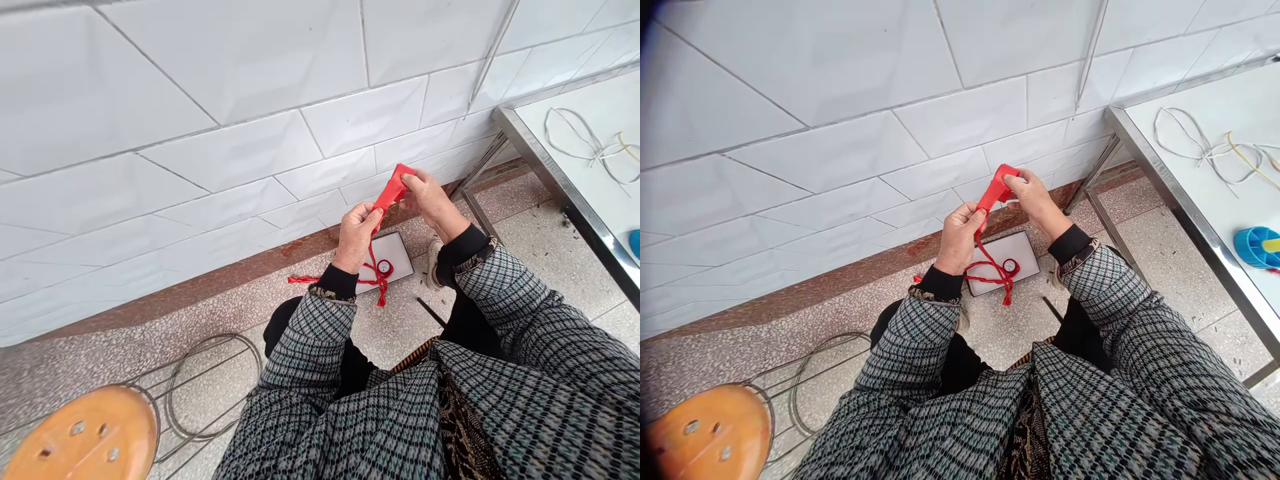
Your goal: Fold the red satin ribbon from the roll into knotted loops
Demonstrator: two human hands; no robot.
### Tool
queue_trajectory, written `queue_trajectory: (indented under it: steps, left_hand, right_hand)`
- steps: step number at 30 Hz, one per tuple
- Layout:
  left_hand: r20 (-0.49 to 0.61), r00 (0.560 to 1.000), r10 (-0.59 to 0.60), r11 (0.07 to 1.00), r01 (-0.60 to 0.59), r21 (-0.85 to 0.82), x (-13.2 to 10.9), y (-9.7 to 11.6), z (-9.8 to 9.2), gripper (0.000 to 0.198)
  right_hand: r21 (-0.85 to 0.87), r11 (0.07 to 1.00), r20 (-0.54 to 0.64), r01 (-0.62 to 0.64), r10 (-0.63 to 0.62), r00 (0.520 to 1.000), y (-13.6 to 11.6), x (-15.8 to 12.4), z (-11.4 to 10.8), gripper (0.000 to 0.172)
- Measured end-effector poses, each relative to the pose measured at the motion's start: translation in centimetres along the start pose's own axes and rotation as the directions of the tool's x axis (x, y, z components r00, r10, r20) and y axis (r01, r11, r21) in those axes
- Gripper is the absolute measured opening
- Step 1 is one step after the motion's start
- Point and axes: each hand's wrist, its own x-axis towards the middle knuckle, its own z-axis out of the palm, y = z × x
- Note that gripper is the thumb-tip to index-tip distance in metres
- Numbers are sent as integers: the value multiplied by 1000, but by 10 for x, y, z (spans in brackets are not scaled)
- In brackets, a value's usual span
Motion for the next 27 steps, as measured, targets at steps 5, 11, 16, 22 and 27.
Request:
queue_trajectory:
  steps: [5, 11, 16, 22, 27]
  left_hand:
    - [125, 986, -107, 994, 109, -9, -5, 0, 4, 43]
    - [78, 996, -47, 993, 38, 116, -2, 1, 0, 41]
    - [64, 997, -48, 983, 36, 178, 3, 5, -12, 66]
    - [307, 948, -82, 992, 47, 119, 1, 12, -24, 99]
    - [288, 952, -107, 994, 101, 36, -1, 10, -22, 101]
  right_hand:
    - [98, 994, 78, -57, 49, 996, 2, -2, -2, 28]
    - [191, 936, 201, -296, 257, 945, 2, -5, -2, 29]
    - [154, 896, 354, -418, 344, 869, -5, -8, -3, 21]
    - [10, 882, 519, -471, 398, 756, -7, -10, -8, 27]
    - [-39, 918, 545, -395, 351, 762, -2, -11, -11, 38]
